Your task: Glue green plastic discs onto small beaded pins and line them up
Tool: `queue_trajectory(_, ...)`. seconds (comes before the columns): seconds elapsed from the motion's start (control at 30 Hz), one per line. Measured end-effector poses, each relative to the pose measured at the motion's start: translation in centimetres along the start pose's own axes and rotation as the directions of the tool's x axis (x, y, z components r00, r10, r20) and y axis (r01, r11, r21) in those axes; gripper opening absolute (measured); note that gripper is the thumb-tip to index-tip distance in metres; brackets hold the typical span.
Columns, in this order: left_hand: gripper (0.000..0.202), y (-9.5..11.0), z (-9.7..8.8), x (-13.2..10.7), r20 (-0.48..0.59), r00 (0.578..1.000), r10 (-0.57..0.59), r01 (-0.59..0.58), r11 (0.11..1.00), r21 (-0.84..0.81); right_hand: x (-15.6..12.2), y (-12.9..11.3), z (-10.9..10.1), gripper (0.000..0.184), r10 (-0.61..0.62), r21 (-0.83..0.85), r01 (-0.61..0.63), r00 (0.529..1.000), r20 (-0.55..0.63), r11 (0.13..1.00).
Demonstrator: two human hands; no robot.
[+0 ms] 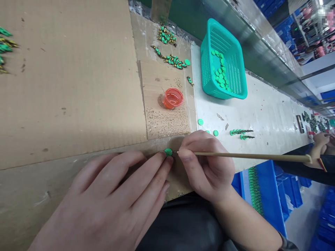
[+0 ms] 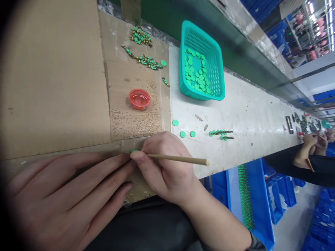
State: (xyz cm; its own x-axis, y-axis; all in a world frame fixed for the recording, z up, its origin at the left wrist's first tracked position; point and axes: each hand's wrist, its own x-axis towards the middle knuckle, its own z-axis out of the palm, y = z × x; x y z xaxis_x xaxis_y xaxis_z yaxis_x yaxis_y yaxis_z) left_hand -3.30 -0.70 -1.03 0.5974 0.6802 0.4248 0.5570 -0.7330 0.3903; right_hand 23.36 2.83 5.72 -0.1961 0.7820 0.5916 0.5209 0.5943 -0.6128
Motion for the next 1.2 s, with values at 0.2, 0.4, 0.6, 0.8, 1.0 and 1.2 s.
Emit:
queue_trajectory(0.2, 0.055, 0.5, -0.9, 1.0, 0.012, 0.999, -0.048, 0.048, 0.998, -0.041, -0.1, 0.0, -0.1, 0.015, 0.023, 0.002, -0.023, 1.0, 0.014, 1.0)
queue_trajectory(0.4, 0.059, 0.2, -0.3, 0.2, -0.007, 0.999, -0.034, 0.034, 0.999, -0.027, 0.0, -0.1, -0.1, 0.014, 0.025, -0.019, -0.024, 0.999, 0.02, 1.0)
queue_trajectory(0.6, 0.059, 0.1, 0.0, 0.0, -0.005, 0.999, -0.041, 0.041, 0.999, -0.028, 0.0, -0.2, 0.1, 0.015, 0.015, -0.032, -0.014, 0.999, 0.028, 0.999)
queue_trajectory(0.8, 0.054, 0.5, -0.9, 0.9, 0.018, 0.998, -0.068, 0.068, 0.997, -0.039, -0.1, -0.1, -0.1, 0.017, 0.037, -0.03, -0.036, 0.999, 0.031, 0.999)
queue_trajectory(1.0, 0.053, 1.0, -1.3, 1.3, 0.031, 0.996, -0.08, 0.082, 0.996, -0.034, -0.3, 0.0, -0.1, 0.017, 0.037, 0.014, -0.037, 0.999, 0.003, 0.999)
queue_trajectory(1.2, 0.057, 0.9, -1.3, 1.0, 0.035, 0.997, -0.075, 0.076, 0.997, -0.026, -0.2, -0.1, -0.1, 0.016, 0.033, 0.013, -0.033, 0.999, 0.02, 0.999)
